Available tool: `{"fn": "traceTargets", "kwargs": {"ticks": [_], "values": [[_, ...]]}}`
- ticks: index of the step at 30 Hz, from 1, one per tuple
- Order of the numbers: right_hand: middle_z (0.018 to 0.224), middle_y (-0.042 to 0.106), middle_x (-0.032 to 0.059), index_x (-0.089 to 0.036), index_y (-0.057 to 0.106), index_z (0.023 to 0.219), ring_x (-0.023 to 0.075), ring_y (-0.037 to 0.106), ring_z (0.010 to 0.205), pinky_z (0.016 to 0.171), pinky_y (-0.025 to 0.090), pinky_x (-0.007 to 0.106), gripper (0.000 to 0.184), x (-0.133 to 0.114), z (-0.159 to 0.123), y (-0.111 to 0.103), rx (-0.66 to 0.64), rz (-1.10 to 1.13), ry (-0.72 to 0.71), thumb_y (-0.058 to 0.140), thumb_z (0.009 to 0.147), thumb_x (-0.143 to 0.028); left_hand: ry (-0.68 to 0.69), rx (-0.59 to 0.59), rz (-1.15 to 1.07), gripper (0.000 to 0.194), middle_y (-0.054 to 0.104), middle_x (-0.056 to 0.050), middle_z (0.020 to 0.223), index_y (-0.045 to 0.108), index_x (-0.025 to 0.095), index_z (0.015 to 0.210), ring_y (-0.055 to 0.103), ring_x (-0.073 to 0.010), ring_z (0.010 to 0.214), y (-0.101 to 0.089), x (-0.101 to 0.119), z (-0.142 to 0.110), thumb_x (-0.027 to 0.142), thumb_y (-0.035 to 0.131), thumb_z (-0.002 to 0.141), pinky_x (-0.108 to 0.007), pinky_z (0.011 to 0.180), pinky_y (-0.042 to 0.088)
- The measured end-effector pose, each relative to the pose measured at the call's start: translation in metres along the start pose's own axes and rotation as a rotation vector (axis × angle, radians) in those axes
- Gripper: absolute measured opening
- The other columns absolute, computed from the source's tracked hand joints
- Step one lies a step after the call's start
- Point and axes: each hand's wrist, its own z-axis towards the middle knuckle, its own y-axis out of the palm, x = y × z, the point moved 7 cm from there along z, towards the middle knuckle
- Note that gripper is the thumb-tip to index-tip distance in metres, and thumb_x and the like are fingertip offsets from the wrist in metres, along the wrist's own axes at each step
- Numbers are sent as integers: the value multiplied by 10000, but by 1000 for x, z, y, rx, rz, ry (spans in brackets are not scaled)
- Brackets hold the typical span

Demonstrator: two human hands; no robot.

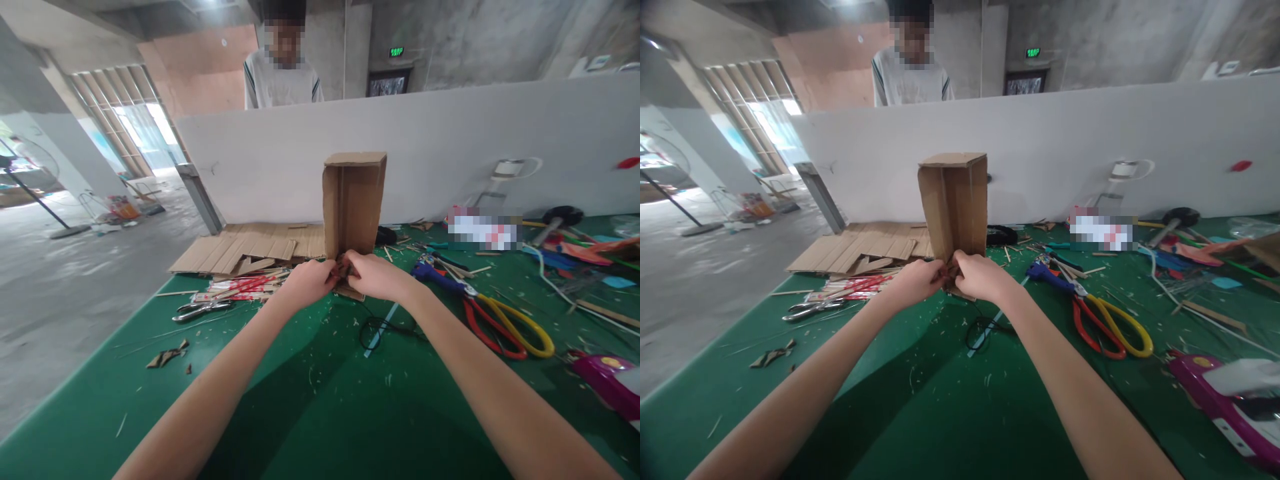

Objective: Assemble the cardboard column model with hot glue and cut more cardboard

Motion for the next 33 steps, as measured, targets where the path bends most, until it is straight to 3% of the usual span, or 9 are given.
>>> {"fn": "traceTargets", "kwargs": {"ticks": [5,10,15,18,21,25,30,33], "values": [[897,692,86,-198,580,1088,185,606,736,596,365,280,306,-2,0,1,-14,5,-26,491,795,-217,-30,7,24,319,715,-88,914,511,197,1204,695,-255,823,-7,4,-1,290,363,936,-325,676,499],[922,685,110,-199,591,1034,208,612,780,613,355,305,249,-4,-1,0,28,-20,-14,429,848,-231,-63,-33,46,290,713,-113,929,595,192,1044,701,-274,853,-6,6,-1,270,332,948,-351,703,519],[904,682,118,-183,573,1038,227,618,777,600,356,310,263,-5,0,2,27,-31,-14,470,807,-255,-107,-58,41,294,698,-189,919,562,110,1102,697,-333,873,-5,9,0,188,343,922,-433,735,525],[920,684,141,-165,566,1073,249,628,794,613,367,322,298,-3,0,2,30,-41,3,465,813,-270,-112,-66,-21,302,692,-205,932,546,89,1103,690,-348,908,-6,11,-1,226,344,925,-467,774,520],[968,695,129,-190,570,1095,244,637,821,628,381,318,305,-5,0,3,24,-34,-7,469,827,-296,-110,-111,-159,297,698,-166,909,547,111,1042,711,-270,778,-5,11,0,284,334,929,-393,722,542],[1014,700,96,-224,581,1079,218,639,850,640,393,302,280,-7,-1,3,10,-19,-43,465,828,-270,-67,-304,-405,281,686,-49,696,528,143,932,631,-128,459,9,14,2,284,286,930,-239,484,509],[996,702,81,-224,590,1068,200,640,818,625,399,288,277,-7,-1,2,-12,-12,-48,496,811,-269,-111,-448,-669,291,605,-10,576,494,159,849,591,-124,417,20,10,1,403,347,911,-223,396,466],[1004,701,85,-227,595,1087,204,641,824,624,399,288,299,-7,0,3,-13,-18,-37,528,809,-315,-110,-443,-701,258,603,-12,605,493,168,771,576,-114,440,19,7,1,394,413,867,-227,419,461]]}}
